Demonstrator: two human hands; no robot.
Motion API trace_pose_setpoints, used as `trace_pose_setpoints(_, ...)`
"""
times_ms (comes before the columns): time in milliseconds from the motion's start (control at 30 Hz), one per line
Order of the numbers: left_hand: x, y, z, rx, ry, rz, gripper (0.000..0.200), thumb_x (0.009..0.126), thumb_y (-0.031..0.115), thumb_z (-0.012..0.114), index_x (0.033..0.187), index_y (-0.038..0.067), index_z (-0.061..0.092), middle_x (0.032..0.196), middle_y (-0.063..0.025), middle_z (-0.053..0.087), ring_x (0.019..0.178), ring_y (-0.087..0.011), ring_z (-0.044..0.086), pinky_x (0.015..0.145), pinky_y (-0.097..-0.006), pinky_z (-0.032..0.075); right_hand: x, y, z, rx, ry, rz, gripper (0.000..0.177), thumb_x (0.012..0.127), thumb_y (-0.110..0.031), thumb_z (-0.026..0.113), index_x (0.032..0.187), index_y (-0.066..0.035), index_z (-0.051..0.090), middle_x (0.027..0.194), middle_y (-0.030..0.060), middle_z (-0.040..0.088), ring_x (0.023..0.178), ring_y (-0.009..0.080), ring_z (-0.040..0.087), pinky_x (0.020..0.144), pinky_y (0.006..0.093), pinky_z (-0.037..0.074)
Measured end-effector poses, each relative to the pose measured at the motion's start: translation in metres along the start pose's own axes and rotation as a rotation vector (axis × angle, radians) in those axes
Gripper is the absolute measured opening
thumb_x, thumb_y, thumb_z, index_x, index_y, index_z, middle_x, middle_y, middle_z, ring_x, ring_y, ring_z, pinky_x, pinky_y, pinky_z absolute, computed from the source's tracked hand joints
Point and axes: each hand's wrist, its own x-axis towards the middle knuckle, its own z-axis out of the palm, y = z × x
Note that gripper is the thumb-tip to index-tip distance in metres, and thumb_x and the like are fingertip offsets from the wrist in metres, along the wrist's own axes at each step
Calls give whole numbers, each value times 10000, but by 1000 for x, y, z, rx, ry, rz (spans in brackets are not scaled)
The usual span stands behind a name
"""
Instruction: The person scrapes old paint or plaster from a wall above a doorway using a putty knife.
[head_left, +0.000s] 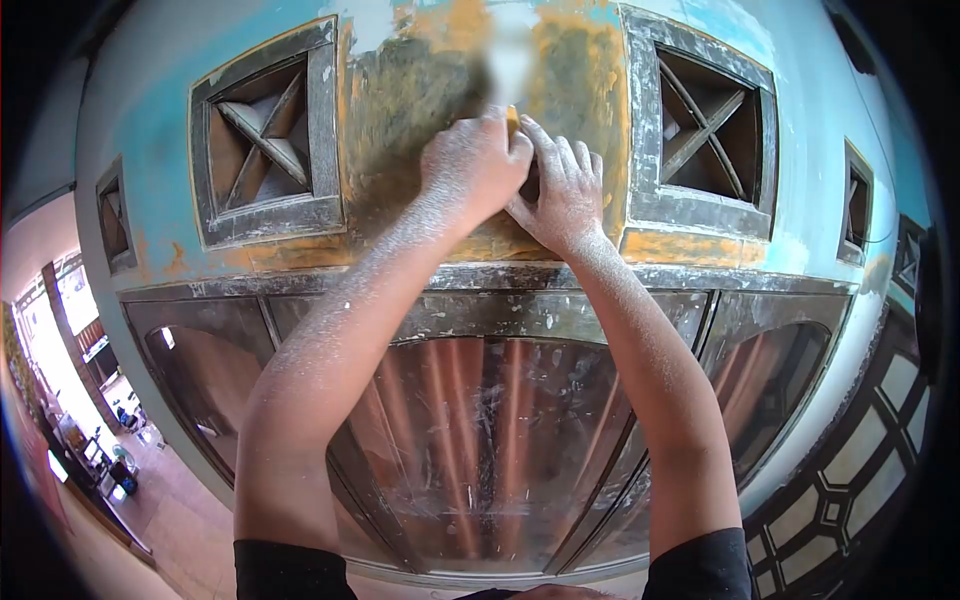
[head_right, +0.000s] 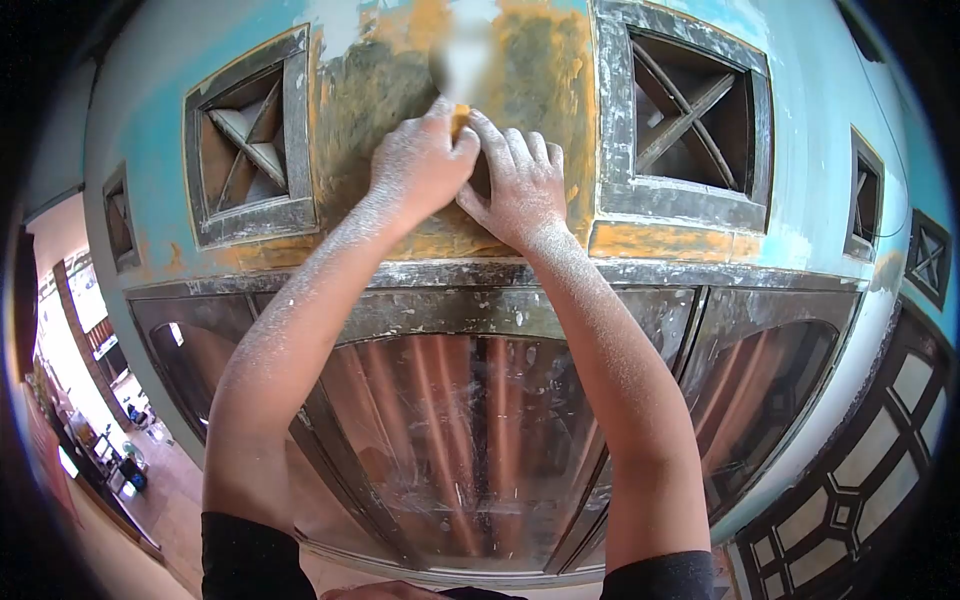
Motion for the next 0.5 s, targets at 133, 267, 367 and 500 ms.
trace_pose_setpoints(133, -1, 24, 6, 1, -89, -10, 598, 974, 287, 481, 1535, 83, 455, 1057, -253, 731, 1005, -417, 711, 946, -532, 539, 1, 10, 13, 135, 208, -17, 817, 799, -353, 773, 1519, -157, 439, 1092, 77, 627, 1050, 290, 612, 889, 470, 408)
trace_pose_setpoints(267, 6, 19, 11, 27, -75, 54, 539, 982, 301, 449, 1482, 120, 541, 1063, -209, 745, 1022, -382, 716, 973, -501, 533, -3, 13, 15, 237, 209, 53, 752, 816, -333, 770, 1484, -141, 481, 1091, 74, 652, 1052, 279, 636, 901, 481, 406)
trace_pose_setpoints(367, 19, -2, 4, 169, 43, 219, 462, 965, 327, 476, 1363, 200, 674, 1109, -160, 749, 1063, -332, 709, 1022, -475, 506, -2, 14, 15, 226, 263, 57, 617, 847, -310, 755, 1403, -127, 559, 1036, 66, 694, 978, 266, 681, 876, 471, 422)
trace_pose_setpoints(500, 45, -53, 0, 319, 415, 256, 446, 990, 339, 536, 1422, 254, 609, 1435, -98, 554, 1352, -353, 475, 1132, -539, 365, 2, 14, 12, 247, 318, 65, 436, 884, -306, 725, 1270, -125, 635, 905, 65, 726, 795, 270, 708, 793, 439, 454)
